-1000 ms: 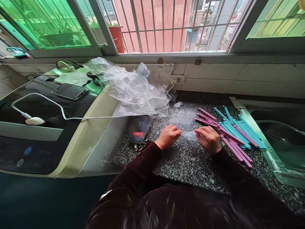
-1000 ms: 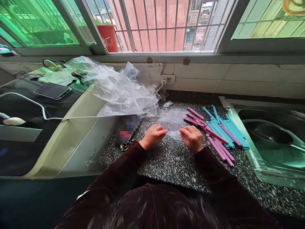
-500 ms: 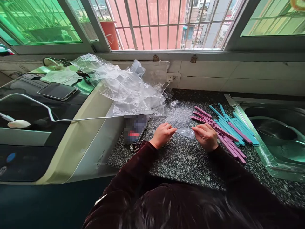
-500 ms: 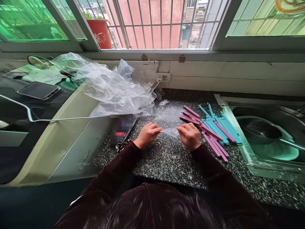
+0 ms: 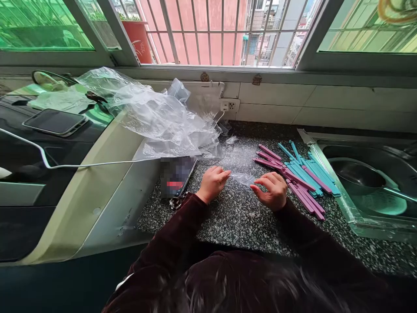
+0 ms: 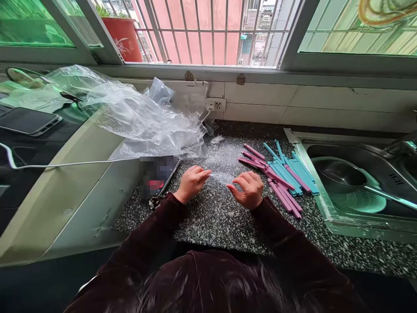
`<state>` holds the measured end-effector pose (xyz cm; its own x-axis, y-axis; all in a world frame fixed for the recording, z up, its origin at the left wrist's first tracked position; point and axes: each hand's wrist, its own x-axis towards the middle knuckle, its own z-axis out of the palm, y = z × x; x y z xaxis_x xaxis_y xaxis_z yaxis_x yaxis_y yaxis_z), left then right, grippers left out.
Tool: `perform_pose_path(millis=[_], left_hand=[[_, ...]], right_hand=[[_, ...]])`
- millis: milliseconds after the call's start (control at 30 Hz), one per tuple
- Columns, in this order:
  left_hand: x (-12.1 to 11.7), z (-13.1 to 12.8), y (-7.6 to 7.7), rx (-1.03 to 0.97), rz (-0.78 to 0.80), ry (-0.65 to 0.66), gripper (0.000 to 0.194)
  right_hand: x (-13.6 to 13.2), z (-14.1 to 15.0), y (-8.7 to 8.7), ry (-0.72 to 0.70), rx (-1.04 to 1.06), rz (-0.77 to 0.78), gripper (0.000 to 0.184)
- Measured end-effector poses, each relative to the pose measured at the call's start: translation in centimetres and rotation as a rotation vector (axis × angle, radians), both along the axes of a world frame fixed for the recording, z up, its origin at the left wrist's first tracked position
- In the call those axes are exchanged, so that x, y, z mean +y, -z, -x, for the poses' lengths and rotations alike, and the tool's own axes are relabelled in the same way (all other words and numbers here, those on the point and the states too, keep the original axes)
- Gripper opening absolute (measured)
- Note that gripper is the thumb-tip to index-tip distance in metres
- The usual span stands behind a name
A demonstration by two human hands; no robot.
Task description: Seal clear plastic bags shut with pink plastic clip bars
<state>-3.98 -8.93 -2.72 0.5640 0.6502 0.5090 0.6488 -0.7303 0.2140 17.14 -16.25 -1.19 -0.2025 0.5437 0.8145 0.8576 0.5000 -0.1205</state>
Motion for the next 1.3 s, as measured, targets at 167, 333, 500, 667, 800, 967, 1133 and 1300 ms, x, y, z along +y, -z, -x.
perform_pose_path(millis=[167,333,500,667,800,967,1133,1300], left_hand=[[-0.2,-0.2,0.0,0.013,-0.003,-0.01,0.032],[-0.3,-0.3,0.1,0.001,-0.007,-0.02,0.032],[-0.5,-0.5,0.3,0.027,0.016,0.021,0.034],[-0.3,-0.7,0.6,0.006,0.077,0.032,0.038],[0.0,-0.6,0.7,-0.02,0.137,0.029,0.04],[-0.1,-0.4,0.5,-0.064,0.143,0.045,0.037],[0.0,-0.3,0.4,-0.161,0.2,0.064,0.032],[0.3,-0.1,0.4,-0.297,0.335,0.114,0.031]], right_hand=[[0.1,0.3,0.1,0.048,-0.032,0.026,0.017],[0.2,0.2,0.2,0.082,-0.028,-0.001,0.018],[0.3,0.2,0.3,0.103,-0.054,0.03,0.017],[0.5,-0.2,0.7,0.141,-0.051,0.158,0.022],[0.6,-0.7,0.7,0.097,0.01,0.258,0.018],[0.5,-0.9,0.1,0.088,0.072,0.228,0.016],[0.5,-0.7,-0.1,0.014,0.112,0.15,0.017],[0.5,-0.7,0.1,-0.051,0.102,0.109,0.011]])
